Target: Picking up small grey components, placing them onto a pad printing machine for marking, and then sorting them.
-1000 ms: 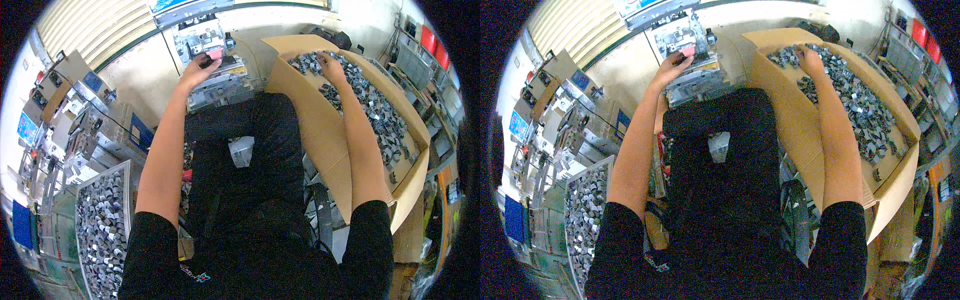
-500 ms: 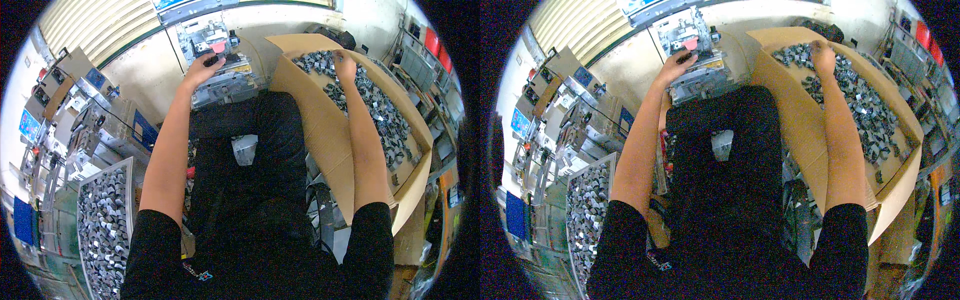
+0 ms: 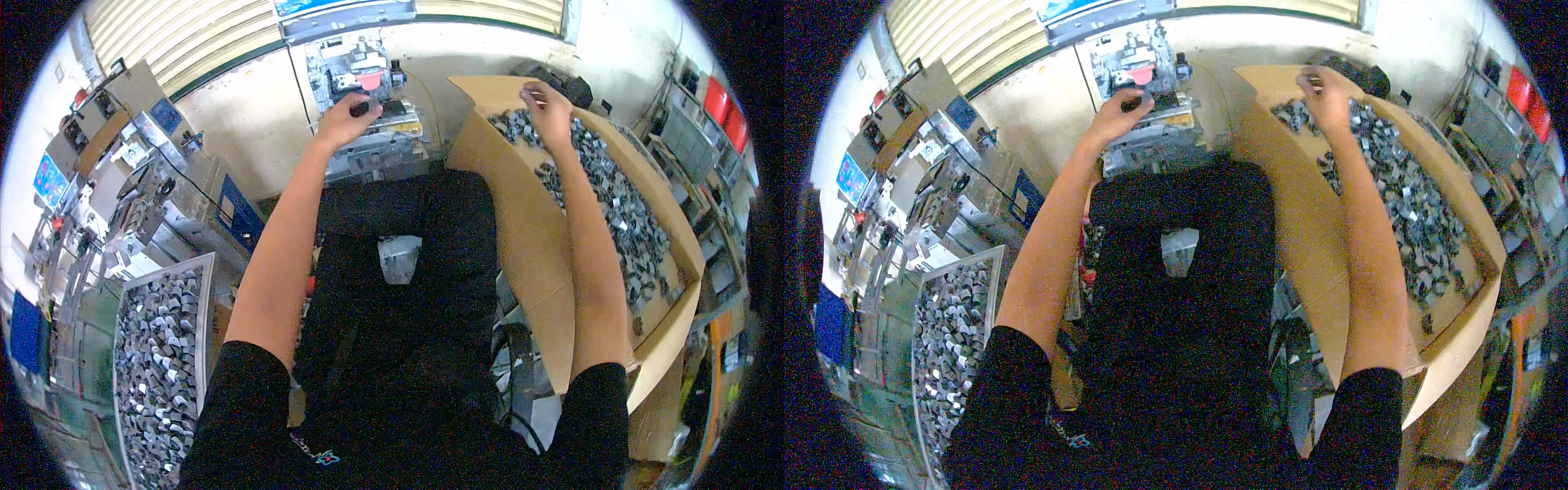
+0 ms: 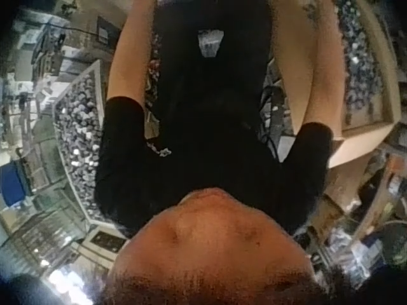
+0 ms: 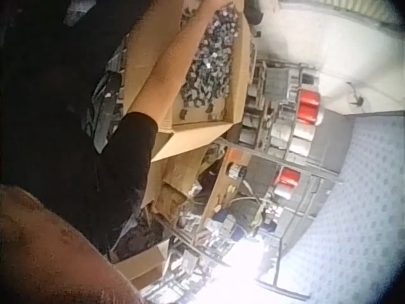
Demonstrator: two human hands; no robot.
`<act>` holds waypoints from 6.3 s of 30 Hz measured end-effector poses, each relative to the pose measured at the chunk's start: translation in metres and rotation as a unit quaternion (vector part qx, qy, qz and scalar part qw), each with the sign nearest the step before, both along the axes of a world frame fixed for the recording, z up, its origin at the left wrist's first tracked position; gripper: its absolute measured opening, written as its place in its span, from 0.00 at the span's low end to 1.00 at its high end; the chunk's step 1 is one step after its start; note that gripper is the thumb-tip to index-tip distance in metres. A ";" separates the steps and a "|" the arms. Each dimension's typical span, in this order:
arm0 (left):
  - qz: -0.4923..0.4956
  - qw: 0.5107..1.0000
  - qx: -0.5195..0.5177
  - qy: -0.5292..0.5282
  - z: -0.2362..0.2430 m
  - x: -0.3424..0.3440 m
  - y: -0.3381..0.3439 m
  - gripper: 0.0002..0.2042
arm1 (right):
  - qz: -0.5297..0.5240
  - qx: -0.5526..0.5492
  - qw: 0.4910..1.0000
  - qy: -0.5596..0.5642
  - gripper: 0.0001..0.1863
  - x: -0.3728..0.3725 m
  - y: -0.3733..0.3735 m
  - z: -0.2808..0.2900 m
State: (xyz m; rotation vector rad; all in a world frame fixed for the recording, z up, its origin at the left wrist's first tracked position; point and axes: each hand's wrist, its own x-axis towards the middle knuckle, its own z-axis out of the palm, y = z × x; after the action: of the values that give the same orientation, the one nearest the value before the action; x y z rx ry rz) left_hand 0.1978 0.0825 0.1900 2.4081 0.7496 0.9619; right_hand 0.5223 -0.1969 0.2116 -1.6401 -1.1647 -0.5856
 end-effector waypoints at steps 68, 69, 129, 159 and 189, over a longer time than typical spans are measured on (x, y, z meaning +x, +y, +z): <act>0.669 0.730 -0.018 0.136 -0.089 -0.648 -0.193 0.28 | -0.080 -0.136 0.938 -0.308 0.30 -0.220 0.135 -0.060; 0.685 0.711 -0.037 0.158 -0.087 -0.646 -0.193 0.27 | -0.081 -0.143 0.939 -0.302 0.31 -0.222 0.133 -0.059; -0.097 0.972 0.201 -0.073 0.004 -0.073 -0.103 0.13 | -0.032 -0.188 0.979 0.077 0.14 0.026 -0.014 -0.071; -0.043 0.977 -0.165 -0.126 0.009 -0.008 0.004 0.31 | 0.159 -0.111 0.976 0.099 0.18 -0.158 0.155 -0.001; -0.182 0.905 -0.217 -0.317 -0.033 -0.160 -0.169 0.13 | 0.076 -0.116 0.990 0.011 0.22 -0.192 0.172 -0.023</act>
State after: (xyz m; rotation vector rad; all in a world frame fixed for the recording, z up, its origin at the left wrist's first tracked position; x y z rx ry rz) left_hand 0.0375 -0.0865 0.1567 1.6166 0.2214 1.1713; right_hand 0.3300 -0.0248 0.1886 -1.7283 -1.3683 -0.3434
